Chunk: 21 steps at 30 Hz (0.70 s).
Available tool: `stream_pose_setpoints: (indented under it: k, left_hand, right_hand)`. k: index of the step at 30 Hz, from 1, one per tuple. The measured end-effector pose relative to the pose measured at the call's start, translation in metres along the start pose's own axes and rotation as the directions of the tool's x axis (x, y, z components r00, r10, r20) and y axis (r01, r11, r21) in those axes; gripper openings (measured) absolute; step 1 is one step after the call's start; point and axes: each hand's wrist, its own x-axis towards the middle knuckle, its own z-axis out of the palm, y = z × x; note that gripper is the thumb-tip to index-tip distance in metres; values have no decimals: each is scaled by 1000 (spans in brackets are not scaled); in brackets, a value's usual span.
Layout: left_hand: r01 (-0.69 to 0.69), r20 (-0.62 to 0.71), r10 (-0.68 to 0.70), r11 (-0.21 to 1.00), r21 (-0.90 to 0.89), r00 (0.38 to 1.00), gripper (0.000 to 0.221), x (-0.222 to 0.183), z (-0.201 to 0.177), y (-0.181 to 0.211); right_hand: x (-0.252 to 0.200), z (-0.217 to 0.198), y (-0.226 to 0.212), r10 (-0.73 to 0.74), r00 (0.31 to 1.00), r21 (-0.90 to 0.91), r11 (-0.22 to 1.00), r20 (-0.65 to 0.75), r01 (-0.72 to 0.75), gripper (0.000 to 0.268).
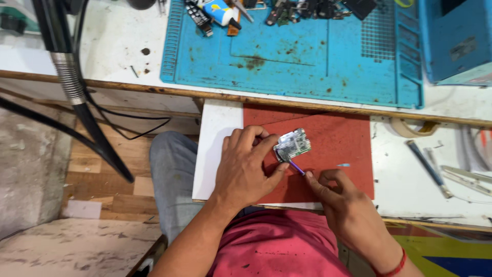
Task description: The person cleans and brushes a mobile phone motherboard with a small brush at a repair bench, moving the brush over the surface and turning the board over to clean both sides.
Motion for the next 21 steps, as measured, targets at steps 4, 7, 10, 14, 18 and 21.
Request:
stream_pose_setpoints:
  k: [4, 7, 10, 14, 18, 21]
  left_hand:
    - [-32, -29, 32, 999, -17, 999, 49, 1, 1, -1]
    - [-3, -51, 0, 999, -49, 999, 48, -6, 0, -2]
    - [24, -72, -28, 998, -60, 997, 49, -11, 3, 0]
    - [16, -89, -18, 1000, -19, 996, 52, -18, 1, 5]
    - [13, -77, -15, 1000, -27, 997, 55, -11, 0, 1]
    - [44, -52, -47, 998, -48, 998, 57, -10, 3, 0]
  right_hand:
    - [13, -4, -1, 207, 978, -34, 978, 9, -207, 54]
    - [-2, -6, -20, 158, 965, -44, 987, 208, -152, 62]
    - [11, 3, -21, 26, 998, -12, 1000, 61, -25, 57]
    - [6, 2, -30, 159, 974, 4, 987, 164, -162, 59]
    - [13, 3, -27, 113, 986, -39, 993, 126, -109, 58]
    - [11, 8, -25, 125, 983, -73, 991, 137, -116, 57]
